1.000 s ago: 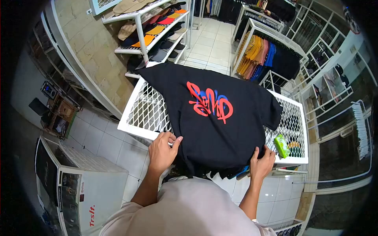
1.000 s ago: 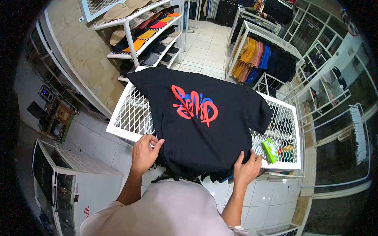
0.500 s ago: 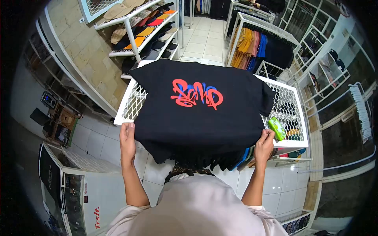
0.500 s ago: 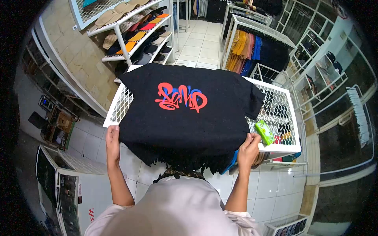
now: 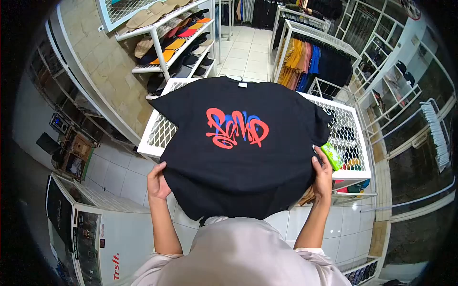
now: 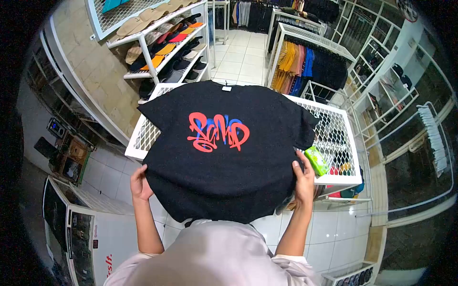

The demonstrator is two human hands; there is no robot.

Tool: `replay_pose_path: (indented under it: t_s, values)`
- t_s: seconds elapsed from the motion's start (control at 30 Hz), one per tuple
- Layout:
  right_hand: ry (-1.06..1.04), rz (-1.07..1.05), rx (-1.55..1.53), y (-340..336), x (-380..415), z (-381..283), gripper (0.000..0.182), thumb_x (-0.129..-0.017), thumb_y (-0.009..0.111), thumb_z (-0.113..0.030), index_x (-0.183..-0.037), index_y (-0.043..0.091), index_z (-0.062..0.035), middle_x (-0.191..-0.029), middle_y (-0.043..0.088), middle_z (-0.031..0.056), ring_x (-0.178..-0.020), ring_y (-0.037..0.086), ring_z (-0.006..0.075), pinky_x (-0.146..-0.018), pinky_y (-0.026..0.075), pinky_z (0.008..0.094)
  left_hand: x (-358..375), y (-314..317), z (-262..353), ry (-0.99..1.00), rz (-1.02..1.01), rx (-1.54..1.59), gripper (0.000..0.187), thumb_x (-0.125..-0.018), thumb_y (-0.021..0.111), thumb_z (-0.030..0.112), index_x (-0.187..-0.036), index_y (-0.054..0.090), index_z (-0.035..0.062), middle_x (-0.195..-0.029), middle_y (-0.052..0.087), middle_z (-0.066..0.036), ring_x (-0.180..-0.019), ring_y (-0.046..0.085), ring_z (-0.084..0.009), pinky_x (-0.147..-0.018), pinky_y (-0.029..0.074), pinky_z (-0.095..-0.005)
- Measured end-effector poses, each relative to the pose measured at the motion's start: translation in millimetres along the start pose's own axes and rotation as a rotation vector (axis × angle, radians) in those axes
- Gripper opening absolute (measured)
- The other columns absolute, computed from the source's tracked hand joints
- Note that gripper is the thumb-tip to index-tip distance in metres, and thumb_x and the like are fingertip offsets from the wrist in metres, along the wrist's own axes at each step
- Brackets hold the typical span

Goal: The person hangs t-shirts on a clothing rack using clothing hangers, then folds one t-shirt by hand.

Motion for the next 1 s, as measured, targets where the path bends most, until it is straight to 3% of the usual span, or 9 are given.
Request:
replay_pose_path:
  t_s: [0.1,0.3,0.4,0.5,0.63,0.77,0.87,0.97,1.0]
  values:
    - [0.06,-0.006,-0.138,-5.9,-7.7,1.9,0.047,-0.098,0.065,-0.006,-0.143,0.057,0.0029,-0.135,0.064,0.0188,-0.121,0.063,0.0228,-0.109,0.048,0.0333,-12.4,-8.8,9.0,-0.057,0.034,0.014,0.045,-0.103,0.059,0.024,-0.137,0.057,-0.0058,-0.132,0.068,-0.018,-0.12,0.067,-0.029,-0.107,0.051,-0.0436]
    - [0.097,0.05,0.042,6.9,-21.2,-1.7,0.047,-0.096,0.069,-0.007,-0.141,0.059,0.0022,-0.122,0.069,0.0152,-0.11,0.066,0.0179,-0.101,0.049,0.0276,-18.6,-1.1,7.0,-0.225,0.043,-0.103,0.042,-0.1,0.064,0.015,-0.138,0.057,-0.0036,-0.132,0.067,-0.019,-0.117,0.068,-0.0269,-0.103,0.055,-0.0402]
    - [0.09,0.061,-0.065,11.6,-36.2,0.9,0.045,-0.096,0.069,-0.009,-0.139,0.061,0.0024,-0.12,0.07,0.0137,-0.108,0.066,0.0165,-0.098,0.05,0.0262,-40.6,17.6,13.8,-0.046,-0.059,-0.255,0.043,-0.099,0.063,0.01,-0.14,0.055,-0.0034,-0.136,0.064,-0.018,-0.12,0.067,-0.0277,-0.106,0.053,-0.0401]
    - [0.094,0.101,-0.062,20.6,-53.2,3.2,0.044,-0.096,0.069,-0.007,-0.138,0.062,0.0031,-0.12,0.07,0.0136,-0.106,0.066,0.0156,-0.096,0.051,0.0256,-59.8,41.1,21.9,-0.022,-0.077,0.001,0.042,-0.1,0.062,0.012,-0.139,0.055,-0.0025,-0.135,0.065,-0.017,-0.121,0.066,-0.027,-0.106,0.053,-0.0404]
    - [0.006,0.147,0.048,36.4,-72.2,-4.1,0.043,-0.093,0.069,0.0,-0.135,0.063,0.0041,-0.119,0.07,0.0152,-0.103,0.066,0.0157,-0.093,0.051,0.0257,-99.9,44.1,29.5,-0.084,-0.017,-0.192,0.044,-0.101,0.065,0.02,-0.139,0.056,-0.0022,-0.135,0.066,-0.016,-0.121,0.066,-0.0257,-0.105,0.054,-0.0404]
    - [-0.102,0.208,0.027,45.4,-113.9,-4.3,0.044,-0.091,0.064,0.006,-0.135,0.063,0.0053,-0.126,0.068,0.0167,-0.109,0.065,0.0182,-0.097,0.051,0.0272,-142.3,54.8,49.9,0.069,0.1,-0.368,0.058,-0.097,0.072,0.017,-0.145,0.046,-0.0042,-0.133,0.065,-0.017,-0.115,0.068,-0.0262,-0.102,0.054,-0.039]
    - [-0.296,0.254,0.087,54.0,-149.1,-15.9,0.049,-0.089,0.063,0.005,-0.138,0.06,0.0069,-0.136,0.064,0.0159,-0.115,0.065,0.0197,-0.097,0.05,0.0276,-182.8,58.0,68.6,0.089,0.029,-0.415,0.069,-0.092,0.074,0.009,-0.15,0.039,-0.0005,-0.127,0.065,-0.016,-0.111,0.068,-0.0279,-0.097,0.057,-0.0412]
    - [-0.308,0.195,0.124,54.0,-201.2,-35.2,0.06,-0.084,0.052,0.011,-0.143,0.057,0.0031,-0.135,0.064,0.0122,-0.105,0.064,0.015,-0.089,0.051,0.0251,-227.8,77.3,91.1,0.155,-0.032,-0.551,0.093,-0.085,0.072,0.002,-0.16,0.017,-0.0005,-0.131,0.057,-0.017,-0.113,0.064,-0.0252,-0.092,0.058,-0.0394]
    - [-0.358,0.173,0.068,50.7,-228.1,-39.1,0.061,-0.084,0.052,0.009,-0.144,0.058,0.0003,-0.124,0.066,0.0091,-0.096,0.062,0.012,-0.083,0.05,0.0234,-247.0,84.5,100.9,0.203,-0.072,-0.572,0.098,-0.085,0.072,0.001,-0.162,0.011,-0.0001,-0.137,0.053,-0.018,-0.115,0.063,-0.0244,-0.092,0.057,-0.0379]
Point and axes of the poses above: each hand's wrist, its own x-axis away from the middle knuckle, its own y-axis out of the palm, z = x × y, the point moved 3 cm from there along -x, towards the middle knuckle
